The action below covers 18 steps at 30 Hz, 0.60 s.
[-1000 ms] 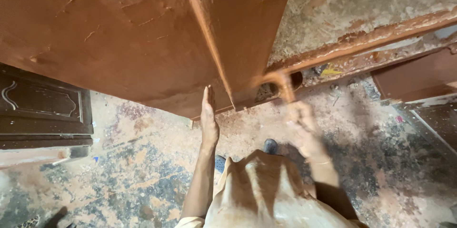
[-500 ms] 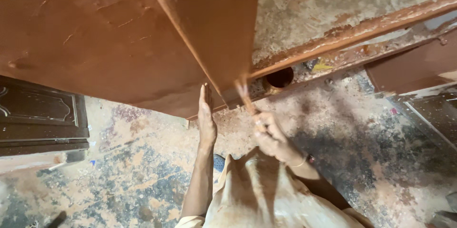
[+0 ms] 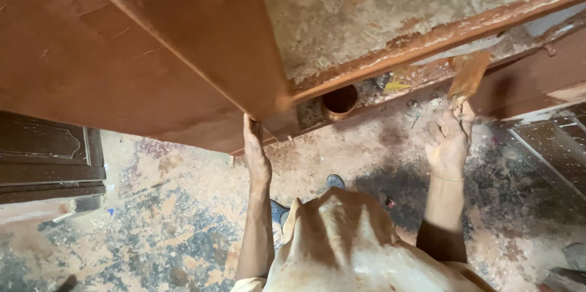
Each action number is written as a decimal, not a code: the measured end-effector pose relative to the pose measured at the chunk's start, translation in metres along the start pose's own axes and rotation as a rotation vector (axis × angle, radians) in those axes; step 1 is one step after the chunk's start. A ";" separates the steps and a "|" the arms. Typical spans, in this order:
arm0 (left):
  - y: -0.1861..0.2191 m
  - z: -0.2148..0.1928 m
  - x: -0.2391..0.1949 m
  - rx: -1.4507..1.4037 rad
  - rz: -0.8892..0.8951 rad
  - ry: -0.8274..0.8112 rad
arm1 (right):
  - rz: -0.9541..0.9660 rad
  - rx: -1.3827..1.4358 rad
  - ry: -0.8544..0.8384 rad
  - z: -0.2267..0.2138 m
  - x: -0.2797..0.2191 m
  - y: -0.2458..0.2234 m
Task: The person paints a wooden door frame with brown paint using a brush. They repeatedly dip the brush into a paint can and apply paint to the vertical and horizontal edges of the frame.
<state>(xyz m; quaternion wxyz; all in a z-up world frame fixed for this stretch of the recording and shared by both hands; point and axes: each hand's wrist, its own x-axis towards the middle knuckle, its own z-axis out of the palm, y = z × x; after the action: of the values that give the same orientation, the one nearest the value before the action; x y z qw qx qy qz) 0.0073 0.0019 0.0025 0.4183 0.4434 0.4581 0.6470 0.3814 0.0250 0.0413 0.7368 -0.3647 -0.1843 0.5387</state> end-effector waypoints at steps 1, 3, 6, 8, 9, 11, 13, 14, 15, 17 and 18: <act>0.001 0.002 -0.001 0.004 0.004 0.000 | 0.003 0.000 -0.120 -0.002 0.003 0.002; 0.002 0.004 0.000 0.011 0.019 0.006 | 0.003 0.000 -0.367 0.001 0.007 0.017; 0.004 0.008 -0.002 0.042 0.006 0.041 | 0.230 -0.159 -0.410 0.013 -0.012 0.067; 0.005 0.011 -0.004 0.043 0.017 0.049 | 0.274 -0.147 -0.879 0.016 -0.034 0.091; 0.005 0.012 -0.004 0.043 0.022 0.053 | 0.241 -0.195 -1.055 0.019 -0.043 0.100; 0.007 0.014 -0.005 0.069 0.003 0.069 | 0.403 -0.368 -0.999 0.024 -0.046 0.105; 0.009 0.015 -0.009 0.087 -0.009 0.086 | 0.344 -0.383 -0.919 0.022 -0.041 0.093; 0.009 0.015 -0.010 0.089 -0.009 0.092 | 0.202 -0.313 -0.868 0.022 -0.027 0.084; 0.009 0.015 -0.011 0.092 -0.009 0.098 | 0.209 -0.357 -0.752 0.018 -0.012 0.069; 0.009 0.017 -0.014 0.086 0.014 0.095 | 0.240 -0.324 -0.548 0.000 0.006 0.032; 0.009 0.018 -0.014 0.084 0.025 0.096 | 0.269 -0.249 -0.458 -0.010 0.012 0.018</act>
<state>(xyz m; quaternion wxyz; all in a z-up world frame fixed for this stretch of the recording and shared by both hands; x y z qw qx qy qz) 0.0267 -0.0100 0.0115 0.3685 0.4347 0.4988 0.6530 0.3804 0.0356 0.0205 0.5474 -0.3423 -0.3608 0.6730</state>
